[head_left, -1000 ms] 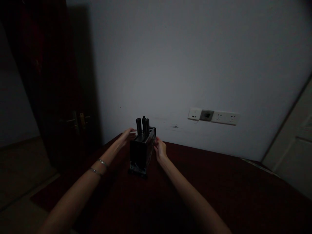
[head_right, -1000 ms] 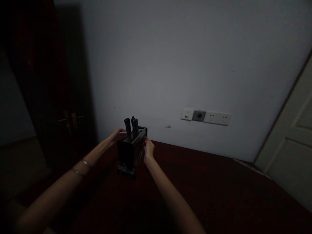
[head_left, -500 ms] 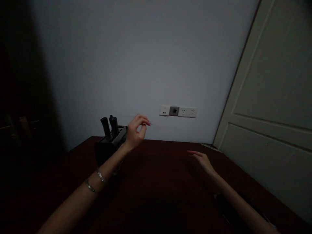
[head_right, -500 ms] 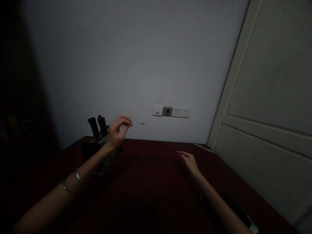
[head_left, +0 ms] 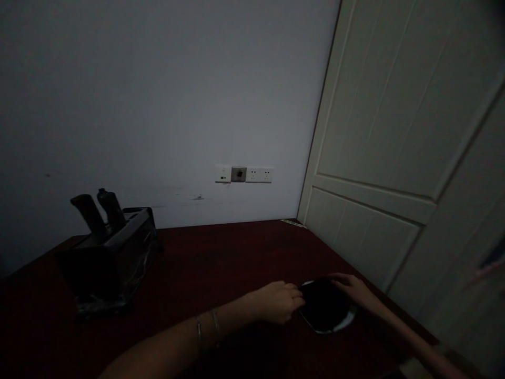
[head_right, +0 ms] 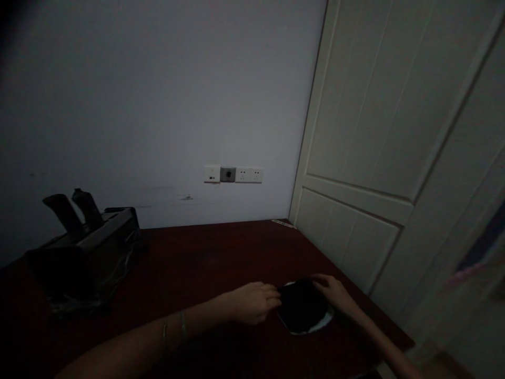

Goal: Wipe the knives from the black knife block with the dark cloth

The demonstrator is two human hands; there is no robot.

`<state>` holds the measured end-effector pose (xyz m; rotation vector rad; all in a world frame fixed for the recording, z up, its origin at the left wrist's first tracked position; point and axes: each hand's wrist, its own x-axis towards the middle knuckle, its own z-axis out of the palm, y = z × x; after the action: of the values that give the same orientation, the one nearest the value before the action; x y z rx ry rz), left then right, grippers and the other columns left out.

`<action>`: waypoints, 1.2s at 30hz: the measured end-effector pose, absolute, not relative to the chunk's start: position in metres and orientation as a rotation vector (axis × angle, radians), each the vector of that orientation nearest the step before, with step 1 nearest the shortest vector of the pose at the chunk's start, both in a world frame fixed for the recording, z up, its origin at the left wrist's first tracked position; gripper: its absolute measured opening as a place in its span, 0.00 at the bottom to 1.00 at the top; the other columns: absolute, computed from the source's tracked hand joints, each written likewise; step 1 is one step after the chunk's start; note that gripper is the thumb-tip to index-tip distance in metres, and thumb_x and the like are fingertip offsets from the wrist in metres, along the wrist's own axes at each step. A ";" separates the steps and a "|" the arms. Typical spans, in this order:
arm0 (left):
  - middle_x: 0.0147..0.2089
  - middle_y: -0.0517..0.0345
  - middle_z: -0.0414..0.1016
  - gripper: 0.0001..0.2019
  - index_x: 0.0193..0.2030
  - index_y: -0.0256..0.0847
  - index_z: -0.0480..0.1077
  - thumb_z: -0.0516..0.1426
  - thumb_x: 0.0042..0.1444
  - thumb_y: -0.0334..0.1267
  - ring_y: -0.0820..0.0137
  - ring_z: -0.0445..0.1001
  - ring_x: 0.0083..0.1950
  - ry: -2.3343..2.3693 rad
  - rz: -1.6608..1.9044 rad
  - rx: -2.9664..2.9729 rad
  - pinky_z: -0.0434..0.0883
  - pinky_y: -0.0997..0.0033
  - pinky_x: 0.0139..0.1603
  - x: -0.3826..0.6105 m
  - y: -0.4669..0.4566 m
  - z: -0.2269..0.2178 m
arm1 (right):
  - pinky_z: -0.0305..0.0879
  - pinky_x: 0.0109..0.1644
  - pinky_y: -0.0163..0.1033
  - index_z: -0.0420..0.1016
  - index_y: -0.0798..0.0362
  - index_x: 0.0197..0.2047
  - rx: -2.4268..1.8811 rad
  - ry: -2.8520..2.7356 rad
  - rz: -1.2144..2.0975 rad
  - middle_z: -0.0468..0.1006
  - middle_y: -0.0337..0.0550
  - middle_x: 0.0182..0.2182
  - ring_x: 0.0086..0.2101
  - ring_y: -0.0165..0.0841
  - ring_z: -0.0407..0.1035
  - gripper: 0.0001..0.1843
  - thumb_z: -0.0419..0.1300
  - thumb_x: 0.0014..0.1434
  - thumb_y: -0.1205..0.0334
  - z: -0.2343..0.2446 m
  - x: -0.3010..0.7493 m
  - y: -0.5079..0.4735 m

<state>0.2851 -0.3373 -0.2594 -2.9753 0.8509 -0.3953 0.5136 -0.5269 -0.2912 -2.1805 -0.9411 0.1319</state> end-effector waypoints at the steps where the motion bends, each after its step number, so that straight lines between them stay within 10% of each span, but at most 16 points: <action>1: 0.46 0.47 0.70 0.14 0.46 0.38 0.65 0.54 0.51 0.33 0.63 0.68 0.49 0.880 -0.398 -2.951 0.66 0.67 0.40 0.291 -0.342 -0.269 | 0.65 0.46 0.40 0.79 0.52 0.38 -2.148 -0.977 0.179 0.79 0.47 0.38 0.40 0.42 0.72 0.18 0.57 0.44 0.55 -0.293 0.513 -0.529; 12: 0.32 0.55 0.72 0.04 0.32 0.38 0.66 0.52 0.55 0.34 0.70 0.70 0.34 0.893 -0.549 -2.778 0.65 0.69 0.35 0.311 -0.339 -0.298 | 0.64 0.42 0.41 0.78 0.56 0.40 -2.106 -1.015 0.279 0.79 0.48 0.33 0.35 0.41 0.72 0.23 0.56 0.38 0.63 -0.307 0.517 -0.518; 22: 0.45 0.47 0.72 0.09 0.42 0.38 0.65 0.50 0.55 0.29 0.67 0.66 0.53 0.671 -0.486 -2.886 0.59 0.65 0.57 0.196 -0.250 -0.239 | 0.63 0.45 0.42 0.75 0.54 0.46 -1.657 -1.056 0.613 0.78 0.47 0.39 0.40 0.39 0.69 0.26 0.58 0.42 0.59 -0.284 0.436 -0.426; 36: 0.57 0.52 0.66 0.17 0.50 0.42 0.68 0.46 0.59 0.26 0.68 0.62 0.58 -0.106 -0.188 -3.101 0.56 0.65 0.61 -0.098 -0.179 -0.216 | 0.64 0.33 0.38 0.76 0.58 0.37 -1.315 -1.095 0.944 0.71 0.42 0.29 0.28 0.32 0.68 0.19 0.63 0.37 0.63 -0.314 0.178 -0.257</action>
<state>-0.0980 -0.1792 -0.2163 -3.1006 -0.1063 -0.1884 0.1776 -0.2570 -0.3136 -1.3148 -1.0948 0.9437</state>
